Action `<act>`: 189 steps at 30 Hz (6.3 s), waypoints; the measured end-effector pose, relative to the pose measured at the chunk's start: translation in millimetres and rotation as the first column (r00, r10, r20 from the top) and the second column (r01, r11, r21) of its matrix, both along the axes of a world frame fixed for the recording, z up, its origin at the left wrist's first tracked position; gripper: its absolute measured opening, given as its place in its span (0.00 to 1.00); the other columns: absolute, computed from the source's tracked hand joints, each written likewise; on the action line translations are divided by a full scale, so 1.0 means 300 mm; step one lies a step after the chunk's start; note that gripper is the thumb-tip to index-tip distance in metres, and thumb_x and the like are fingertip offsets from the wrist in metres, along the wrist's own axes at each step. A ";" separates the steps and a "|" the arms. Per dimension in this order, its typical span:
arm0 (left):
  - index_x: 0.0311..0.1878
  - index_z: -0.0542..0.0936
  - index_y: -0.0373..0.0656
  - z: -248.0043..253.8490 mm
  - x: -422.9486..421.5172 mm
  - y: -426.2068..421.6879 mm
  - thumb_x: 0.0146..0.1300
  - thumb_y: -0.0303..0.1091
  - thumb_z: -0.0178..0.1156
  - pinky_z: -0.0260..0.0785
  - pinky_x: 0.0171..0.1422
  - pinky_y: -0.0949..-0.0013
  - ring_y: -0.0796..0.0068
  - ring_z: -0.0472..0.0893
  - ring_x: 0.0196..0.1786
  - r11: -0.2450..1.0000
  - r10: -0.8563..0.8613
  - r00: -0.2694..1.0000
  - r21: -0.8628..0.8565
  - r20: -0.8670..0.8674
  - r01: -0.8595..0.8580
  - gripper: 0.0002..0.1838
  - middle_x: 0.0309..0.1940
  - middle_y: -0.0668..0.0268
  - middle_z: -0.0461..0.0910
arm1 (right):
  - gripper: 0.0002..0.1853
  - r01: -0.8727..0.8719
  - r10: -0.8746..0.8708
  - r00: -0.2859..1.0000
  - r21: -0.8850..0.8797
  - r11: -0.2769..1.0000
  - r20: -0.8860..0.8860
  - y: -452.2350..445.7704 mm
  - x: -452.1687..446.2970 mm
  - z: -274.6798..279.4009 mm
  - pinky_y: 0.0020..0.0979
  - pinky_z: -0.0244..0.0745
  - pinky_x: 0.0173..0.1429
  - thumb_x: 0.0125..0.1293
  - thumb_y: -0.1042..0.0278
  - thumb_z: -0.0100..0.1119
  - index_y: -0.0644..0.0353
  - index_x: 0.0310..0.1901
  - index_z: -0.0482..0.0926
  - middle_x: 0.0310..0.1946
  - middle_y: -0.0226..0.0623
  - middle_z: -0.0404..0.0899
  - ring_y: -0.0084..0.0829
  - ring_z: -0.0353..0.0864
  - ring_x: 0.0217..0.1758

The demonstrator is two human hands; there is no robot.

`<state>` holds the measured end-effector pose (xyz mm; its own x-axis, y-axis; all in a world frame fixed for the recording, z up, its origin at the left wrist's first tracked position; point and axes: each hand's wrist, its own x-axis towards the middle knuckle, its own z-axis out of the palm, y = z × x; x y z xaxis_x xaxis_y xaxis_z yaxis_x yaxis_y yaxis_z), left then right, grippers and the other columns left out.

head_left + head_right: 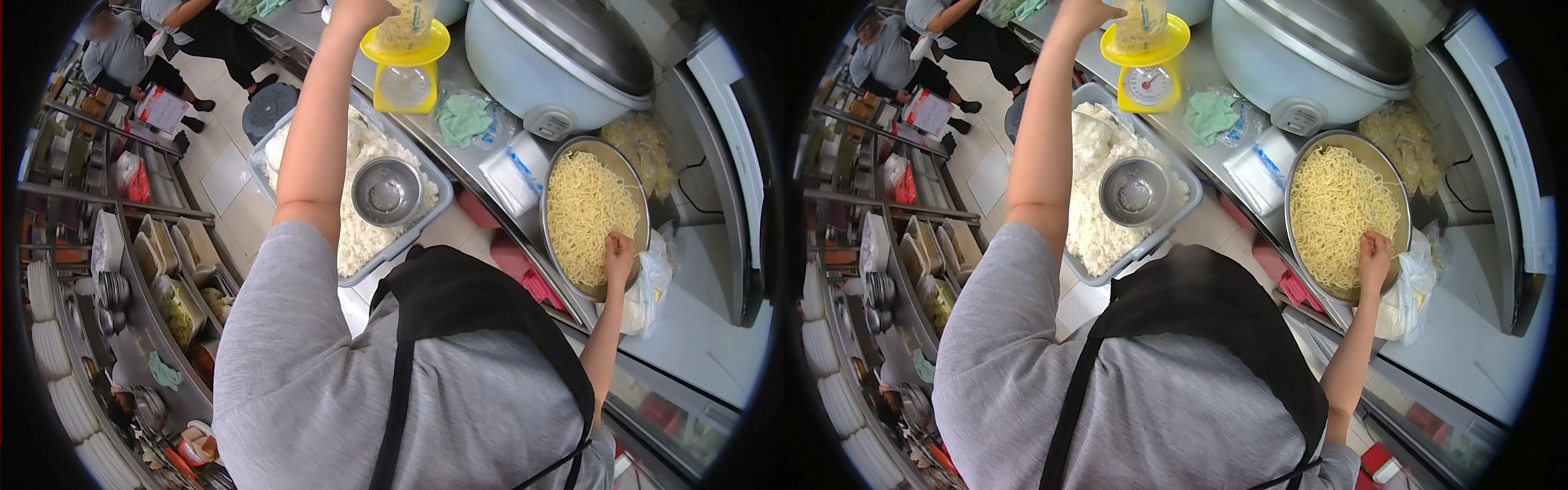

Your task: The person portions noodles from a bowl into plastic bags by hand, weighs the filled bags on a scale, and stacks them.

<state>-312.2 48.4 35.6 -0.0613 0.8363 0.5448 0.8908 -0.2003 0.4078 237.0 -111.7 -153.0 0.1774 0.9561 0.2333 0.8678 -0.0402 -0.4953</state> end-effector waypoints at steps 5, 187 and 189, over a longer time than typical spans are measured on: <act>0.28 0.80 0.41 -0.052 0.002 0.209 0.43 0.31 0.59 0.69 0.36 0.64 0.59 0.78 0.28 1.000 -0.027 0.972 0.000 0.232 0.028 0.08 0.22 0.54 0.78 | 0.09 -0.055 0.055 0.998 -0.021 0.998 0.007 -0.006 0.030 0.007 0.28 0.70 0.43 0.56 0.69 0.56 0.60 0.38 0.76 0.40 0.38 0.72 0.32 0.74 0.41; 0.23 0.70 0.38 -0.270 0.526 -0.197 0.41 0.16 0.50 0.55 0.27 0.81 0.86 0.63 0.23 0.813 -0.444 0.608 0.010 0.658 0.583 0.06 0.19 0.73 0.67 | 0.39 -0.030 0.210 0.906 -0.439 0.898 0.368 0.196 -0.250 0.209 0.42 0.63 0.58 0.39 0.63 0.68 0.37 0.57 0.63 0.59 0.47 0.58 0.51 0.62 0.57; 0.23 0.70 0.37 -0.265 0.592 -0.178 0.41 0.16 0.50 0.55 0.27 0.81 0.86 0.62 0.23 0.817 -0.460 0.650 0.000 0.605 0.577 0.05 0.18 0.73 0.67 | 0.35 -0.034 0.162 0.923 -0.348 0.937 0.348 0.206 -0.244 0.124 0.38 0.65 0.56 0.40 0.67 0.65 0.35 0.55 0.66 0.56 0.47 0.61 0.48 0.65 0.56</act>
